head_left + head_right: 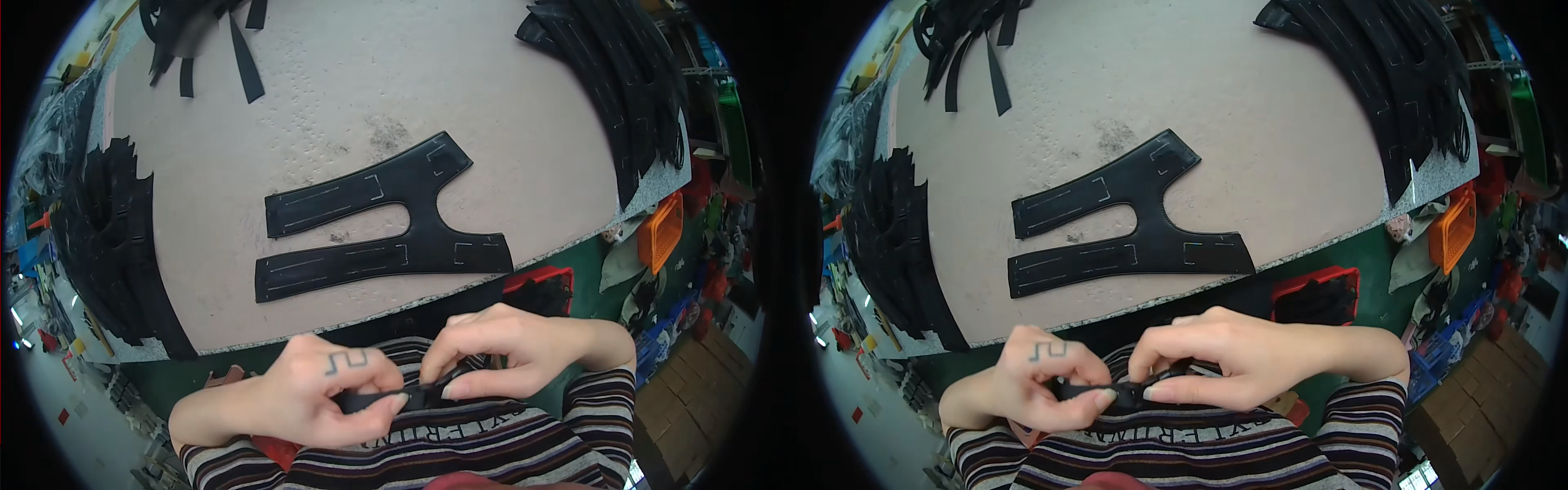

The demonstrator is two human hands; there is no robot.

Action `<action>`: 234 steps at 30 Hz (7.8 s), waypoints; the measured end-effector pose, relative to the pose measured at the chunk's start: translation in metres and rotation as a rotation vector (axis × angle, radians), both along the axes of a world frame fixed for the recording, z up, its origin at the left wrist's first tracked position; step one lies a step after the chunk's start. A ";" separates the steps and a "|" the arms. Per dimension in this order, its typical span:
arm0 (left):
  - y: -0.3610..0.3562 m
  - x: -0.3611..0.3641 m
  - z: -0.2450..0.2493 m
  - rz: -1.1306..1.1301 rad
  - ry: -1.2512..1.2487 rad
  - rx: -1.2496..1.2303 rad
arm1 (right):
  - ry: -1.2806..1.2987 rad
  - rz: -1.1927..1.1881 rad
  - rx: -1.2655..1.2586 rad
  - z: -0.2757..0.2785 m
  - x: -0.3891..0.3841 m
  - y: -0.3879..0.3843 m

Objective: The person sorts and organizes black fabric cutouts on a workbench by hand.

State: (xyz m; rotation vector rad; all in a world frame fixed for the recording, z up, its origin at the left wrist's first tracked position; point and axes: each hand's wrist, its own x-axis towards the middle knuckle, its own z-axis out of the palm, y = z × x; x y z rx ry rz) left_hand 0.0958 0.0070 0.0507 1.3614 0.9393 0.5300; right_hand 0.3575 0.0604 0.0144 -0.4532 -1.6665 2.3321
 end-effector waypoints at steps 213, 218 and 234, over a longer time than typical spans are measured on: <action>-0.004 -0.125 -0.013 0.546 1.431 0.858 | -1.215 -1.091 1.827 0.002 0.185 0.197; 0.011 -0.113 -0.014 0.466 1.328 0.880 | -0.618 -1.032 1.204 0.069 0.121 0.142; 0.311 -0.094 -0.056 0.669 1.135 1.201 | -0.259 -0.585 1.228 -0.035 -0.076 0.183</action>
